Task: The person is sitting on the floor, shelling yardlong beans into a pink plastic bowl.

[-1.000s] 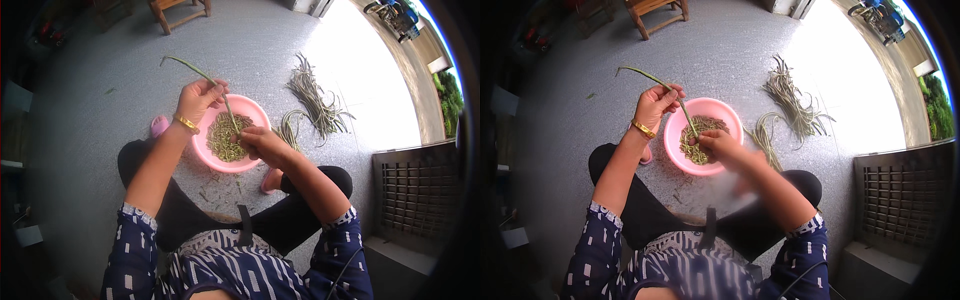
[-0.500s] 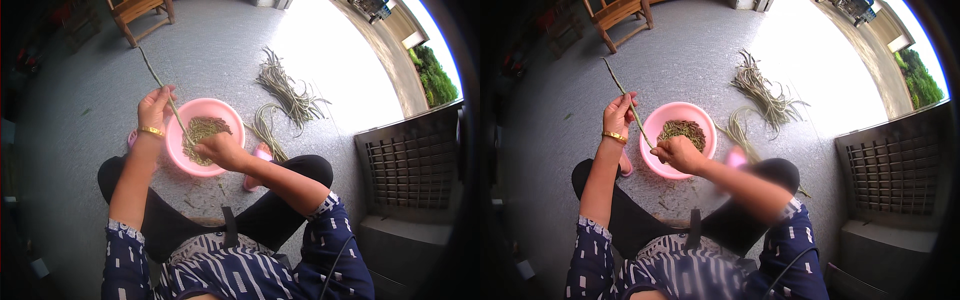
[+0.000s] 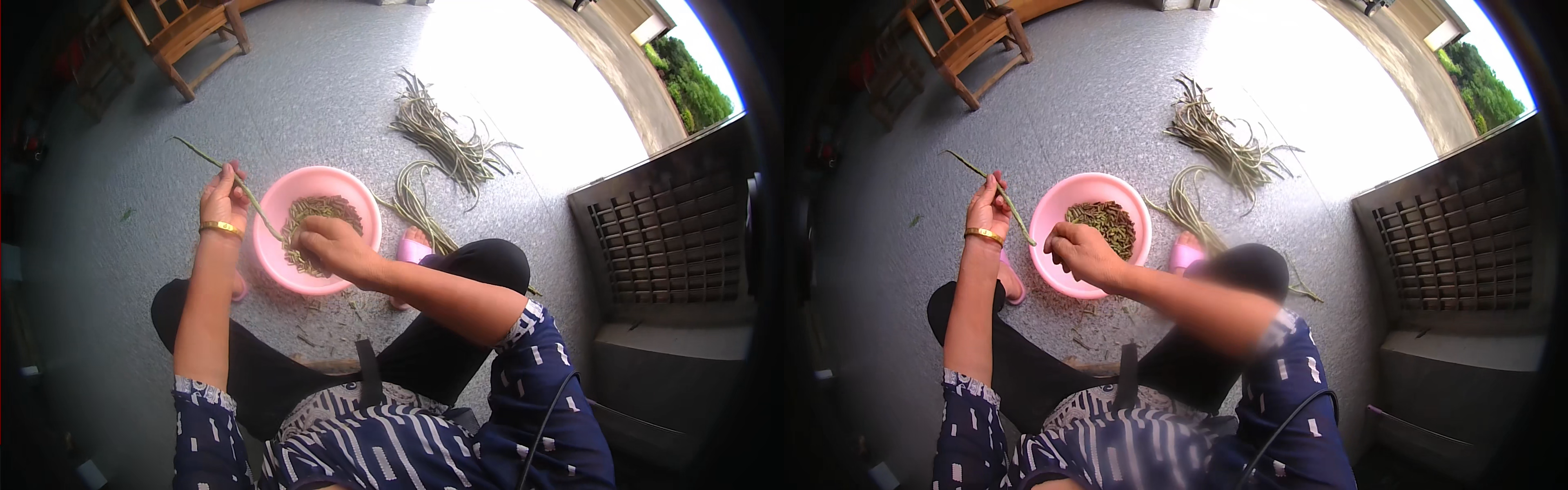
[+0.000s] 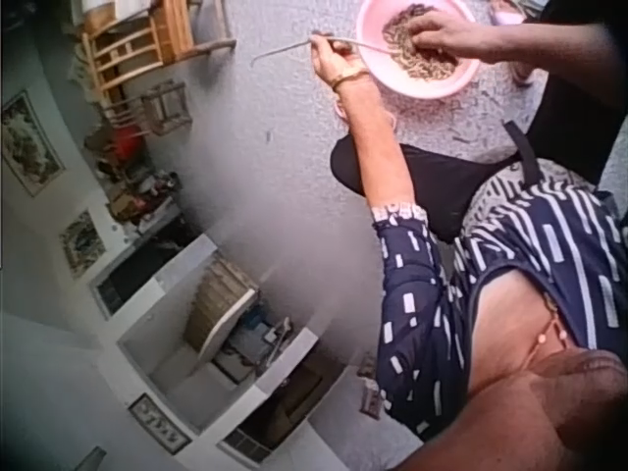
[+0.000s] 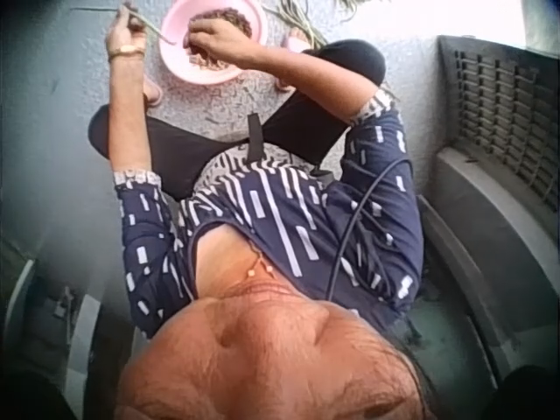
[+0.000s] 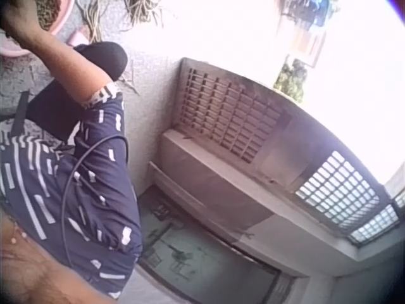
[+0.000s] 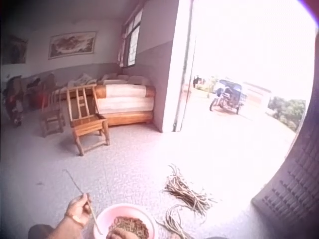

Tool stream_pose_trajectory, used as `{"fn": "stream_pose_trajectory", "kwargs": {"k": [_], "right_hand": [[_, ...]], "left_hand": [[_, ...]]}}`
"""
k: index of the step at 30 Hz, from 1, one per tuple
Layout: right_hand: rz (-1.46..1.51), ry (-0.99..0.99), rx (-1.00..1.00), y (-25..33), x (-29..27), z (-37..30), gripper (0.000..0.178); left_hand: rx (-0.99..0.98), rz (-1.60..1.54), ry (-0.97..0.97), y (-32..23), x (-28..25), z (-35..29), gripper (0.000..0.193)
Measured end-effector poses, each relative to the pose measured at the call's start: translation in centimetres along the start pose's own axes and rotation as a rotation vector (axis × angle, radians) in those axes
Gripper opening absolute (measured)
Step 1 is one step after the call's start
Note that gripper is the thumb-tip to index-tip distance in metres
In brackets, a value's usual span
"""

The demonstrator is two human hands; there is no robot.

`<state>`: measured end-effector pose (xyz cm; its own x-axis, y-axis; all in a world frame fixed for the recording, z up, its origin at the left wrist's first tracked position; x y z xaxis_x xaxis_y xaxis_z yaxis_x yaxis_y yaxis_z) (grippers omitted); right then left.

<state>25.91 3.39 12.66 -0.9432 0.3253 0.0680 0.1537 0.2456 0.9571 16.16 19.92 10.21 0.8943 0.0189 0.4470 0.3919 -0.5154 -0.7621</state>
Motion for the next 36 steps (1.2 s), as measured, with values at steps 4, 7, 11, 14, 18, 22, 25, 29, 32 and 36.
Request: {"fn": "stream_pose_trajectory", "kwargs": {"k": [4, 7, 11, 14, 18, 22, 25, 29, 32, 36], "right_hand": [[0.233, 0.028, 0.223, -0.7, -0.3, 0.6, 0.022], [0.28, 0.181, 0.311, -0.7, 0.5, 0.3, 0.031], [0.08, 0.125, 0.304, -1.6, 0.6, 0.8, 0.03], [-0.01, 0.028, 0.296, -0.9, 0.5, 0.5, 0.034], [-0.124, 0.043, 0.118, -1.0, 0.4, 0.6, 0.037], [-0.441, -0.074, -0.33, 0.8, 0.7, 0.4, 0.036], [-0.637, -0.124, -0.604, 2.1, 1.3, -0.1, 0.024], [-0.596, 0.011, -0.896, 3.9, 2.8, -2.1, 0.023], [-0.278, 0.097, -0.442, 1.1, 1.9, -1.4, 0.019], [0.328, 0.157, 0.213, -1.0, 1.4, -0.5, 0.024]], "left_hand": [[0.085, 0.051, 0.074, 0.9, 0.7, -1.2, 0.015], [0.138, 0.076, 0.109, 1.0, 1.3, -1.8, 0.015], [0.246, 0.114, 0.114, 0.8, 1.4, -2.1, 0.015], [0.249, 0.085, 0.111, 0.4, 1.2, -2.0, 0.016], [0.232, 0.097, 0.081, 0.4, 1.2, -1.8, 0.016], [0.134, 0.062, 0.074, 0.6, 0.7, -1.2, 0.016], [-0.047, 0.003, 0.041, 1.3, 0.0, -0.6, 0.016], [-0.137, -0.084, 0.013, 1.9, -1.6, 0.5, 0.014], [-0.108, -0.039, -0.012, 2.1, -0.8, 0.9, 0.015], [-0.047, -0.053, 0.02, 1.9, 0.0, -0.6, 0.013]]}}
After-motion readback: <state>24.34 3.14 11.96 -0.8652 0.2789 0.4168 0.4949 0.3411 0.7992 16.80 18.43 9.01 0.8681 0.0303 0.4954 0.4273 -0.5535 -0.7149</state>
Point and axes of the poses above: each hand's wrist, its own z-axis towards the middle knuckle, its own x-axis out of the palm, y = z × x, the point moved 4 cm from there along z, towards the middle knuckle, and after that the axes turned 10 degrees about -y, right-handed, at the moved point
